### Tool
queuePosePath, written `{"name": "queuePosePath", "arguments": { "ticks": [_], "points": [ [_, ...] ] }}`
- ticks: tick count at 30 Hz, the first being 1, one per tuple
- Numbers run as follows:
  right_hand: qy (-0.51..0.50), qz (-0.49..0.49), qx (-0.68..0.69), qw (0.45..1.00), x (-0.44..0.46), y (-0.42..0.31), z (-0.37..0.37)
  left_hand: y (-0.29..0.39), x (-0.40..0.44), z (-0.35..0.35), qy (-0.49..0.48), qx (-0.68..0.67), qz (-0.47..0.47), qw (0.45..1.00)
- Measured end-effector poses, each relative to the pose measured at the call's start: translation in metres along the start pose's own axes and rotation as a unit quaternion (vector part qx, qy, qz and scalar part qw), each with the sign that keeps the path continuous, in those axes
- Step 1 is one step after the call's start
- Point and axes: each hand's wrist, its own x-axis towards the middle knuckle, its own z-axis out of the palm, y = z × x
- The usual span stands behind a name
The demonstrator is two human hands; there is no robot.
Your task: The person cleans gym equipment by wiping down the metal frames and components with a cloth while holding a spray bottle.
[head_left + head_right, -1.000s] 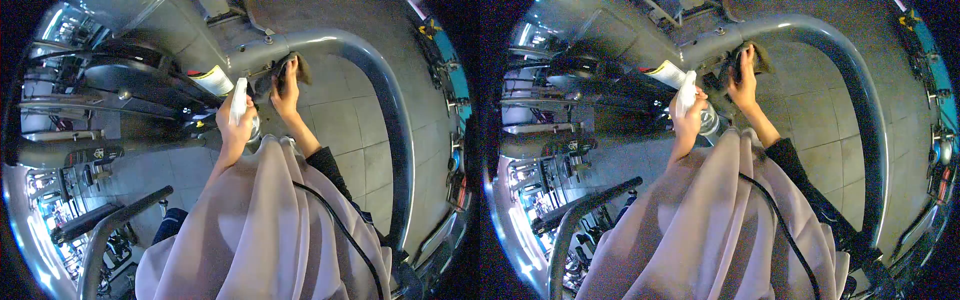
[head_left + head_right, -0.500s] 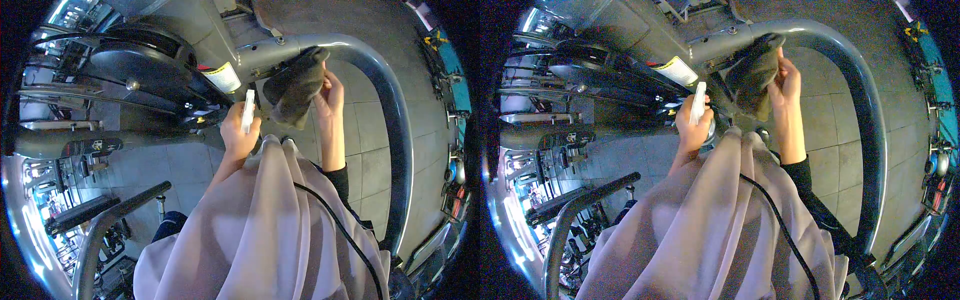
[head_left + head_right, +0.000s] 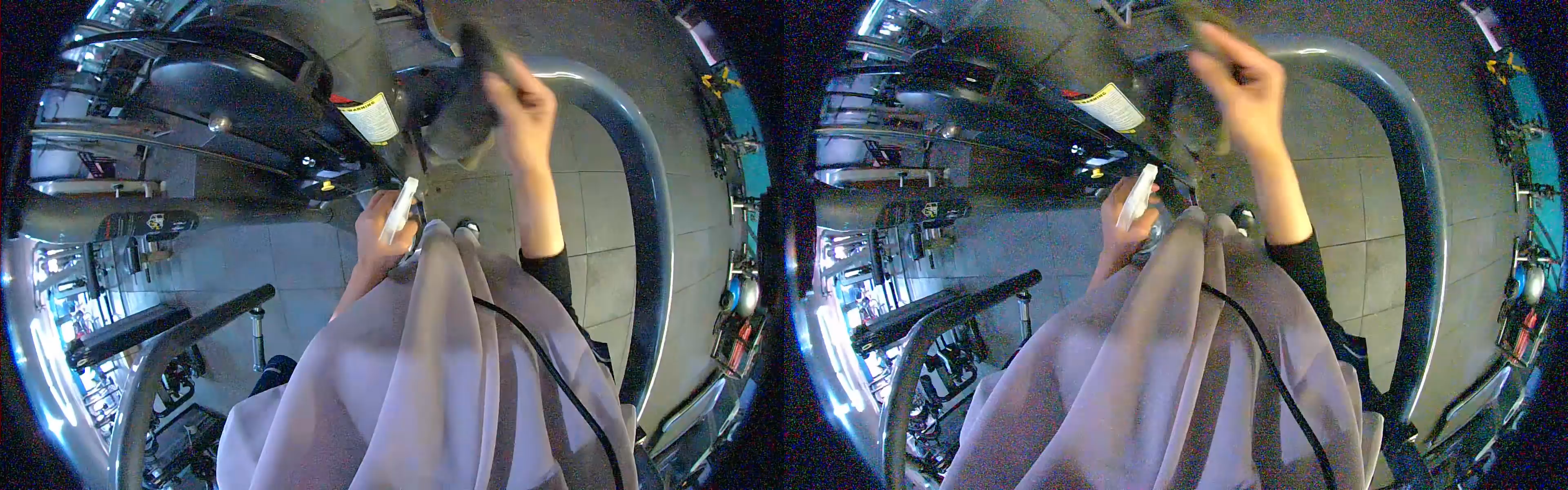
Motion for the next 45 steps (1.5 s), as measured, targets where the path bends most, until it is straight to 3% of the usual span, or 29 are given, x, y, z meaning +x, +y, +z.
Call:
{"name": "queuePosePath", "arguments": {
  "ticks": [1,3,5,7,9,11,13,14,15,17,19,21,23,25,26,27,31,33,35,37,41,42,43,44,45],
  "points": [
    [-0.084,-0.076,-0.158,0.981,0.006,-0.005,0.010,0.000,-0.003,0.001,-0.015,-0.038,-0.019,0.999],
    [-0.198,-0.208,-0.264,0.921,0.019,0.020,0.031,0.005,-0.008,0.002,-0.006,-0.052,-0.041,0.998],
    [-0.187,-0.198,-0.446,0.852,0.004,0.046,0.048,0.008,-0.009,0.003,0.005,-0.065,-0.062,0.996],
    [-0.171,-0.222,-0.467,0.839,-0.001,0.060,0.047,0.008,-0.009,0.003,0.012,-0.051,-0.051,0.997],
    [-0.179,-0.290,-0.507,0.792,-0.004,0.072,0.037,0.003,-0.009,0.004,0.002,-0.047,-0.068,0.997],
    [-0.179,-0.300,-0.459,0.817,-0.009,0.086,0.022,0.002,-0.009,0.002,-0.011,-0.044,-0.085,0.995],
    [-0.297,-0.238,-0.429,0.819,-0.012,0.096,-0.002,0.004,-0.004,0.000,-0.009,0.021,-0.022,1.000],
    [-0.330,-0.159,-0.368,0.855,-0.015,0.106,-0.015,0.005,-0.003,0.000,-0.007,0.021,-0.021,1.000],
    [-0.331,-0.160,-0.366,0.855,-0.013,0.106,-0.024,0.006,-0.003,-0.001,0.007,0.013,0.000,1.000],
    [-0.226,-0.267,-0.442,0.826,-0.010,0.105,-0.039,0.006,-0.003,-0.001,0.022,0.004,0.020,1.000],
    [-0.222,-0.251,-0.429,0.839,-0.010,0.105,-0.045,0.004,-0.002,-0.002,0.016,-0.012,-0.011,1.000],
    [-0.114,-0.230,-0.487,0.835,-0.013,0.119,-0.056,0.004,-0.003,-0.004,0.015,-0.017,-0.013,1.000],
    [-0.113,-0.163,-0.493,0.847,-0.019,0.123,-0.069,0.002,-0.005,-0.005,0.014,-0.019,-0.015,1.000],
    [-0.062,-0.175,-0.512,0.839,-0.016,0.127,-0.081,-0.002,-0.007,-0.002,0.042,-0.069,-0.051,0.995],
    [-0.029,-0.093,-0.508,0.856,-0.014,0.130,-0.094,-0.002,-0.008,-0.002,0.041,-0.070,-0.051,0.995],
    [0.016,-0.162,-0.527,0.834,-0.010,0.123,-0.103,-0.002,-0.009,-0.004,0.039,-0.062,-0.049,0.996],
    [0.148,-0.180,-0.605,0.761,0.001,0.104,-0.140,0.000,-0.011,-0.008,0.028,-0.037,-0.051,0.998],
    [0.180,-0.179,-0.609,0.751,0.003,0.103,-0.144,0.003,-0.010,-0.009,0.023,-0.042,-0.047,0.998],
    [0.154,-0.238,-0.565,0.775,0.006,0.110,-0.144,0.003,-0.011,-0.008,0.018,-0.047,-0.046,0.998],
    [0.051,-0.212,-0.520,0.826,0.001,0.112,-0.124,-0.001,-0.011,-0.006,0.023,-0.061,-0.035,0.997],
    [-0.165,-0.248,-0.432,0.851,-0.012,0.118,-0.049,0.002,-0.011,-0.004,0.027,-0.059,-0.033,0.997],
    [-0.200,-0.270,-0.387,0.859,-0.015,0.088,-0.014,0.006,-0.011,-0.004,0.022,-0.053,-0.038,0.998],
    [-0.310,-0.149,-0.446,0.826,-0.025,0.098,0.003,0.009,-0.011,-0.005,0.018,-0.048,-0.043,0.998],
    [-0.299,-0.092,-0.381,0.870,-0.040,0.102,0.015,0.010,-0.011,-0.004,0.021,-0.047,-0.043,0.998],
    [-0.174,-0.298,-0.429,0.835,-0.041,0.115,0.029,0.011,-0.013,-0.004,0.026,-0.055,-0.052,0.997]
  ]
}}
